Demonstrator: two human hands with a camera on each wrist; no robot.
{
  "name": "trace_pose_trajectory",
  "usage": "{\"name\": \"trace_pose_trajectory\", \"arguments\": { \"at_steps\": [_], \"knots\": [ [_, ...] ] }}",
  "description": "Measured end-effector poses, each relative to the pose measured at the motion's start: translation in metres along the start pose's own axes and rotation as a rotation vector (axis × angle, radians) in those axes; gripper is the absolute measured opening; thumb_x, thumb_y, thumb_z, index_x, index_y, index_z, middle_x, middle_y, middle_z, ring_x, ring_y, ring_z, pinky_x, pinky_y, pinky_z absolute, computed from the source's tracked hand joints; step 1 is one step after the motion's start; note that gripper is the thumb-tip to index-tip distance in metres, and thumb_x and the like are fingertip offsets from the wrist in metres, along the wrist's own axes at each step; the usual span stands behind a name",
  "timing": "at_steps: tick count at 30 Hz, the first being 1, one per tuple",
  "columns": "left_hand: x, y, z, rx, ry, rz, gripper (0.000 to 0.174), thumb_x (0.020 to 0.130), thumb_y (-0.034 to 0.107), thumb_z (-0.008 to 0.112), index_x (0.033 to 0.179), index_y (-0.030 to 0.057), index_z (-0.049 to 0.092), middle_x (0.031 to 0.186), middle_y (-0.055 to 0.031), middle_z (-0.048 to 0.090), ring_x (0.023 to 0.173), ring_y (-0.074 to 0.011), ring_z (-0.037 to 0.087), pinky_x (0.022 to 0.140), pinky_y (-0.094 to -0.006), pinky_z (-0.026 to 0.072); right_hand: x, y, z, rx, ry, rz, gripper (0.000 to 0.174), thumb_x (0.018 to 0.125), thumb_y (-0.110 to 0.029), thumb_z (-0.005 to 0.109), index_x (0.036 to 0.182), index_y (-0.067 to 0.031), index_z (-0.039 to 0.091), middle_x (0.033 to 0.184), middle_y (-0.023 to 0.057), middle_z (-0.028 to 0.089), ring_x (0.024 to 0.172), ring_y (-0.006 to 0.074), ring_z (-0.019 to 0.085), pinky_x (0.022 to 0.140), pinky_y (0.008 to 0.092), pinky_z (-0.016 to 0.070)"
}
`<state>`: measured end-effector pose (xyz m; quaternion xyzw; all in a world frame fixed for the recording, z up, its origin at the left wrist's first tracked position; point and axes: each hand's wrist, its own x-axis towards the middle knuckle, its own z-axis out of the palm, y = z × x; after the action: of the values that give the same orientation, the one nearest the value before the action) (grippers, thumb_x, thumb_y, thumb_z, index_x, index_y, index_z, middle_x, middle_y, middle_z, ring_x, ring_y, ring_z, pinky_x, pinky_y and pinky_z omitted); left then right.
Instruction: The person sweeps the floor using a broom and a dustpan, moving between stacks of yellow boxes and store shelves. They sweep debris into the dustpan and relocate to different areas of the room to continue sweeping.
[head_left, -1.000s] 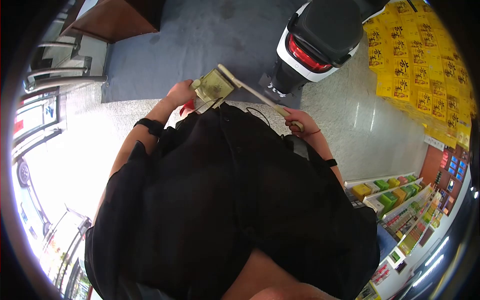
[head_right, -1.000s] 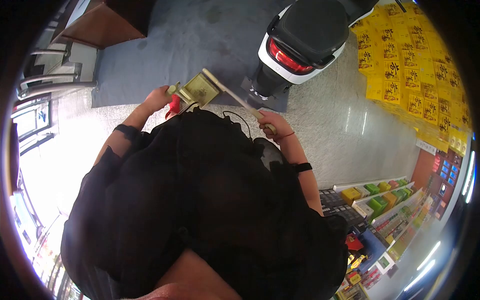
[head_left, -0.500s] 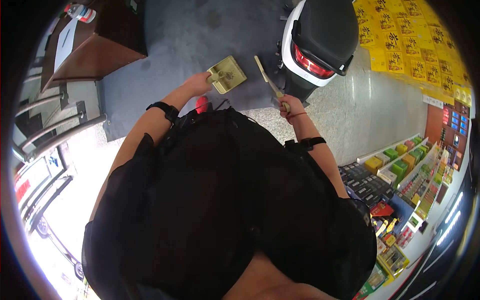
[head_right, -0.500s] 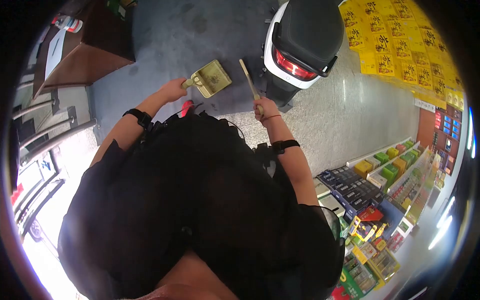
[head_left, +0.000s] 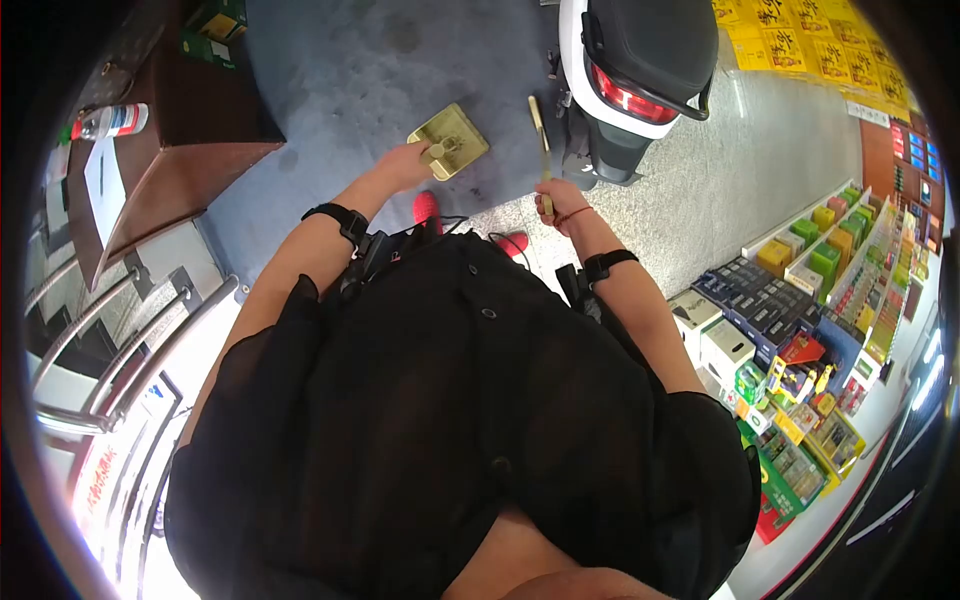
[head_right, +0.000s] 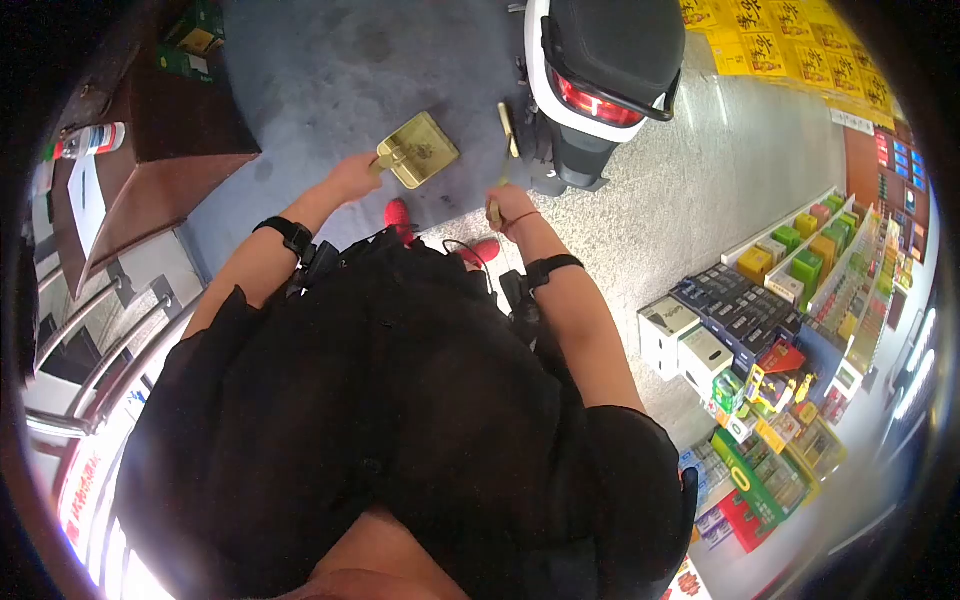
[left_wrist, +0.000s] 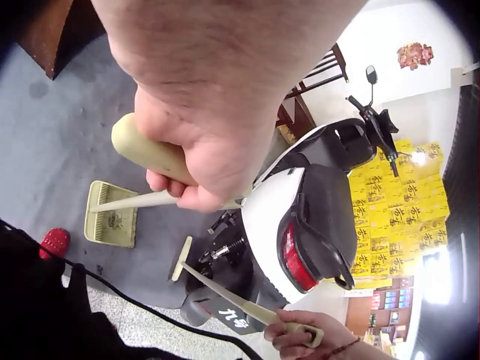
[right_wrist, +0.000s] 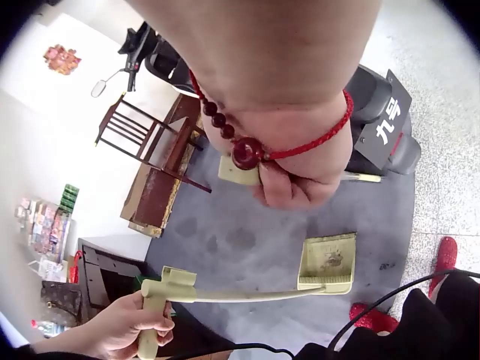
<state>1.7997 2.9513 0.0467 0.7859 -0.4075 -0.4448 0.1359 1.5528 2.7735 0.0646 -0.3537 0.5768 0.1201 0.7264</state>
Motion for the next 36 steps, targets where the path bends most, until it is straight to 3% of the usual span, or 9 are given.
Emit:
{"name": "trace_pose_trajectory", "arguments": {
  "at_steps": [2,7,8,11,16,21,23,30,36],
  "knots": [
    [0.001,-0.002,0.001,-0.088,0.078,0.025,0.046,0.066,0.020,0.059,0.110,0.0088,0.053,0.097,-0.0179,0.060,0.090,-0.0343,0.056,0.076,-0.0396,0.0445,-0.015,0.002,0.003,-0.027,0.002,0.010,0.015,0.081,-0.012,0.053,0.089,-0.0115,0.040,0.061,0.0010,0.046,0.045,0.0094,0.044,0.034,0.0209,0.0310],
    [0.005,-0.006,-0.005,-0.101,0.037,0.024,0.041,0.070,0.024,0.054,0.108,0.0074,0.054,0.101,-0.0195,0.059,0.096,-0.0354,0.055,0.080,-0.0401,0.0449,-0.051,0.007,0.003,-0.022,-0.089,0.048,0.015,0.082,-0.011,0.052,0.091,-0.0122,0.040,0.063,0.0000,0.046,0.044,0.0057,0.042,0.033,0.0184,0.0304],
    [0.005,-0.006,-0.007,-0.077,0.046,0.016,0.040,0.070,0.023,0.054,0.107,0.0069,0.054,0.101,-0.0197,0.059,0.096,-0.0355,0.055,0.080,-0.0403,0.0448,-0.056,0.010,0.002,-0.010,-0.087,0.056,0.027,0.081,-0.010,0.053,0.106,-0.0104,0.043,0.064,0.0006,0.047,0.043,0.0052,0.041,0.033,0.0183,0.0293],
    [0.007,-0.007,-0.010,-0.024,0.051,-0.004,0.039,0.070,0.022,0.053,0.105,0.0067,0.054,0.101,-0.0191,0.059,0.096,-0.0356,0.055,0.080,-0.0412,0.0446,-0.086,0.000,0.004,0.108,-0.131,0.009,0.015,0.077,-0.009,0.055,0.088,-0.0085,0.046,0.063,-0.0003,0.046,0.044,0.0062,0.040,0.034,0.0194,0.0261],
    [0.010,-0.008,-0.015,0.019,0.052,0.001,0.042,0.071,0.023,0.053,0.110,0.0088,0.054,0.104,-0.0176,0.059,0.097,-0.0352,0.055,0.081,-0.0413,0.0444,-0.109,-0.008,0.007,0.107,-0.085,-0.027,0.033,0.075,-0.006,0.056,0.107,-0.0046,0.047,0.063,0.0010,0.047,0.041,0.0050,0.037,0.033,0.0189,0.0235],
    [0.014,-0.010,-0.034,-0.004,0.122,-0.045,0.042,0.073,0.026,0.054,0.112,0.0099,0.054,0.104,-0.0172,0.059,0.097,-0.0339,0.055,0.082,-0.0403,0.0440,-0.098,-0.020,-0.007,0.195,-0.088,-0.099,0.045,0.074,-0.006,0.058,0.116,-0.0054,0.042,0.063,0.0017,0.047,0.041,0.0054,0.037,0.034,0.0191,0.0242],
    [0.018,-0.011,-0.043,-0.106,0.185,-0.018,0.042,0.066,0.021,0.057,0.105,0.0063,0.055,0.096,-0.0178,0.060,0.090,-0.0339,0.057,0.076,-0.0394,0.0445,-0.088,-0.030,-0.008,0.195,-0.065,-0.120,0.042,0.075,-0.006,0.058,0.114,-0.0074,0.042,0.062,0.0013,0.047,0.041,0.0053,0.038,0.034,0.0189,0.0242],
    [0.034,0.031,-0.087,-0.103,0.195,-0.059,0.040,0.067,0.021,0.057,0.104,0.0065,0.056,0.093,-0.0165,0.061,0.087,-0.0323,0.058,0.074,-0.0382,0.0444,-0.006,-0.095,-0.020,0.133,-0.043,-0.192,0.017,0.075,-0.009,0.057,0.087,-0.0118,0.045,0.060,0.0011,0.045,0.045,0.0097,0.043,0.035,0.0241,0.0319],
    [0.078,0.043,-0.094,-0.044,0.112,-0.092,0.040,0.070,0.023,0.053,0.107,0.0084,0.056,0.097,-0.0173,0.061,0.093,-0.0334,0.057,0.078,-0.0387,0.0447,0.054,-0.129,-0.017,0.033,0.000,-0.125,0.019,0.077,-0.009,0.057,0.090,-0.0112,0.043,0.062,0.0026,0.046,0.047,0.0114,0.044,0.036,0.0236,0.0304]
  ]
}}
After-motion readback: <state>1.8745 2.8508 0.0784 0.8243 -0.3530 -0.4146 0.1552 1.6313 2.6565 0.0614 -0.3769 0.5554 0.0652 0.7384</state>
